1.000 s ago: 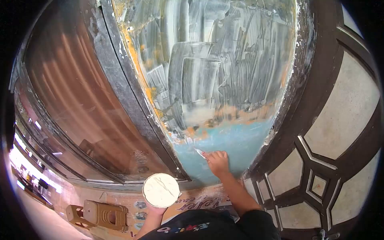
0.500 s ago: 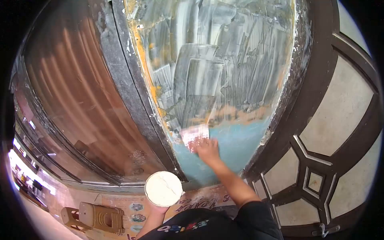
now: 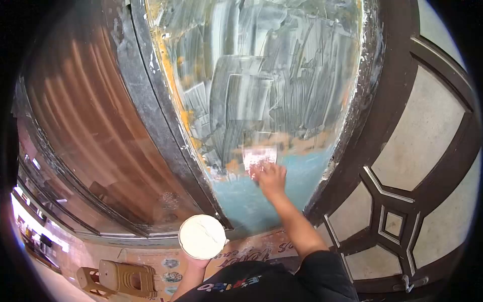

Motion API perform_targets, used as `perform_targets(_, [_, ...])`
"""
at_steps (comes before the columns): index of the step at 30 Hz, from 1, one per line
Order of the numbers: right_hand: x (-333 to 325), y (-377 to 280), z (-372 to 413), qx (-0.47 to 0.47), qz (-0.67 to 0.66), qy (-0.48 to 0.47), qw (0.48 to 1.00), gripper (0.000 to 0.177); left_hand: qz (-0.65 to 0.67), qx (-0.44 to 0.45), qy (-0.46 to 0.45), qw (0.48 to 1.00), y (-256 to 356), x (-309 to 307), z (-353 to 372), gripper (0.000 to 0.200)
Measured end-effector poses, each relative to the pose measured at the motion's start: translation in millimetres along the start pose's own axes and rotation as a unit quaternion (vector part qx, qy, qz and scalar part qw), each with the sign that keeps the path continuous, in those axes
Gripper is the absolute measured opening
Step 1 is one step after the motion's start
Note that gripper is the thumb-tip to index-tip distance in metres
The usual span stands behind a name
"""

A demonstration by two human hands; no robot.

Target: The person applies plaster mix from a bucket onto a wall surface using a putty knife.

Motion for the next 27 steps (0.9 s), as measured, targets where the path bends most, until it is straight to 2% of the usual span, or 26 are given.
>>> perform_targets(2, [10.2,-3.5,45.2,-0.013,-0.008,-0.068,0.998,0.046,-0.12,0.024,0.0,0.993,-1.8,-4.1,-3.7,0.076])
perform_targets(3, [10.3,-3.9,62.8,-0.01,-0.014,-0.101,0.995,0.046,-0.12,0.024,-0.002,0.993,-4.0,-3.5,-4.3,0.076])
perform_targets(5, [4.6,4.3,83.2,0.006,-0.044,-0.132,0.99,0.047,0.032,-0.012,-0.001,0.999,-11.1,-2.8,-4.8,0.075])
perform_targets(6, [4.0,9.9,87.1,0.025,-0.073,-0.165,0.983,0.048,0.033,0.018,0.034,0.999,-8.6,-6.4,-4.5,0.072])
perform_targets(9, [-8.6,30.6,81.9,0.038,-0.105,-0.143,0.983,0.052,0.07,0.006,-0.014,0.997,-20.1,7.9,-3.9,0.07])
perform_targets(10, [-17.1,31.9,66.3,0.039,-0.104,-0.141,0.984,0.052,-0.059,0.032,-0.021,0.998,-19.8,6.4,-6.3,0.07])
perform_targets(15, [-67.9,31.2,-22.8,0.016,-0.087,-0.018,0.996,0.048,0.001,0.023,0.019,1.0,-33.5,0.7,-15.8,0.068])
perform_targets(17, [-59.0,32.2,-25.6,0.002,-0.076,0.007,0.997,0.048,-0.102,0.011,-0.017,0.995,-40.8,0.5,-19.3,0.07])
perform_targets(18, [-45.4,31.0,-17.6,-0.01,-0.062,0.001,0.998,0.045,-0.174,0.044,0.003,0.984,-35.6,-19.6,-21.5,0.073])
perform_targets(19, [-30.9,29.2,-7.4,-0.022,-0.048,-0.005,0.999,0.042,-0.175,0.045,0.0,0.984,-39.8,-14.9,-23.5,0.073])
perform_targets(20, [-16.4,27.0,8.3,-0.024,-0.041,-0.007,0.999,0.04,-0.11,0.026,-0.008,0.994,-48.1,-5.7,-23.4,0.074])
perform_targets(22, [6.6,22.1,47.9,-0.038,-0.003,-0.074,0.997,0.039,-0.021,0.005,-0.017,1.0,-60.6,1.3,-20.8,0.076])
perform_targets(24, [0.3,16.4,70.1,-0.048,-0.039,-0.092,0.994,0.039,0.061,0.001,-0.003,0.998,-69.6,12.5,-21.1,0.075])
perform_targets(25, [-3.1,16.0,74.1,-0.053,-0.075,-0.119,0.989,0.039,0.06,0.005,-0.006,0.998,-71.4,11.8,-21.8,0.075])
perform_targets(27, [-10.4,33.7,59.7,-0.055,-0.097,-0.115,0.987,0.04,0.026,0.034,0.002,0.999,-73.1,3.3,-21.9,0.074])
Point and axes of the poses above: each hand's wrist, its own z-axis away from the middle knuckle, its own x-axis out of the palm, y = z × x, the point moved 6 cm from there along -z, towards the middle knuckle, and after that the axes turned 2 degrees about -z, right-handed, at the moved point
